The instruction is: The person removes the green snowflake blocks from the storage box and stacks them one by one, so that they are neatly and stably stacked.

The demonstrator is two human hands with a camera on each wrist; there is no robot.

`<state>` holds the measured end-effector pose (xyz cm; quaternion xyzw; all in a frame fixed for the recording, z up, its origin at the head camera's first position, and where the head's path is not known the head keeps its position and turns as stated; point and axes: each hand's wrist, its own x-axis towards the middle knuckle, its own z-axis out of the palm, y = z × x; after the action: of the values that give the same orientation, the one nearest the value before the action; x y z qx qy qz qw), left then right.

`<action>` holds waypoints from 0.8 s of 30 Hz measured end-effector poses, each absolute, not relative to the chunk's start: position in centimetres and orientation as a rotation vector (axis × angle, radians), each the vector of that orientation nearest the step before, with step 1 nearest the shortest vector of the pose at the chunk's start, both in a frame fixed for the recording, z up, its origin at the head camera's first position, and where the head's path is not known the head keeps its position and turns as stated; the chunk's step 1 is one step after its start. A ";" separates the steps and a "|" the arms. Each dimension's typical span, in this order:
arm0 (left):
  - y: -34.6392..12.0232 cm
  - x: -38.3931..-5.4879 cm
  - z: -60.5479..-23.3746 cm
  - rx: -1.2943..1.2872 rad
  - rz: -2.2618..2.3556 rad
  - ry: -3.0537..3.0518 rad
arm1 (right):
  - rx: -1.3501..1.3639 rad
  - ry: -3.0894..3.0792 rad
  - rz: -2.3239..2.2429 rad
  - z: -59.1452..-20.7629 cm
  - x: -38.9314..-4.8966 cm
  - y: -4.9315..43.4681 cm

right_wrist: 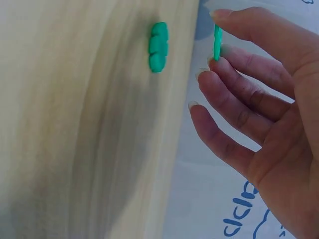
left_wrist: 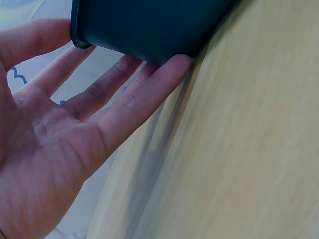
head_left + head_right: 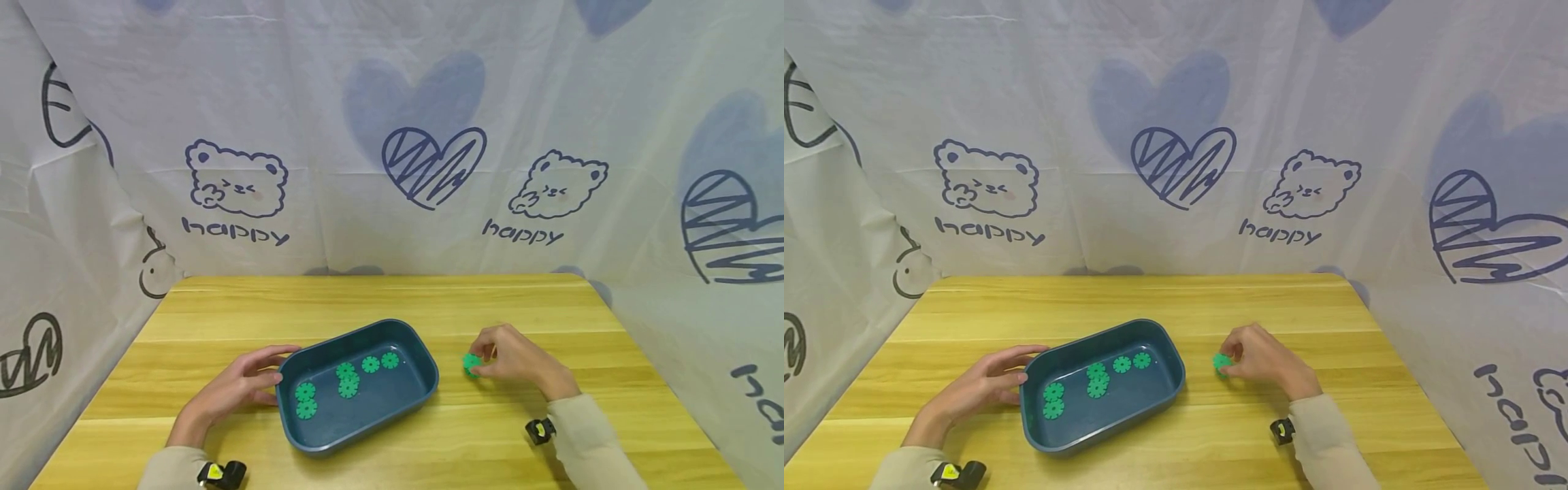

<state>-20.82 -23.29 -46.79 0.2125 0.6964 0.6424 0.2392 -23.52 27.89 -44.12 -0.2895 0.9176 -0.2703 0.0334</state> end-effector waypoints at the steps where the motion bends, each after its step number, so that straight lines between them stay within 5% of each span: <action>1: -23.3 -20.8 -46.8 0.581 1.759 1.908 | -0.890 2.823 -0.830 -44.2 -23.6 27.9; 24: -23.4 -20.8 -46.9 0.580 1.757 1.918 | -0.816 2.829 -0.712 -45.5 -24.3 28.0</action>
<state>-20.84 -23.38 -46.88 0.2114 0.6995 0.6405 0.2361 -24.29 28.03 -45.51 -0.2689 0.9325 -0.2345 0.0561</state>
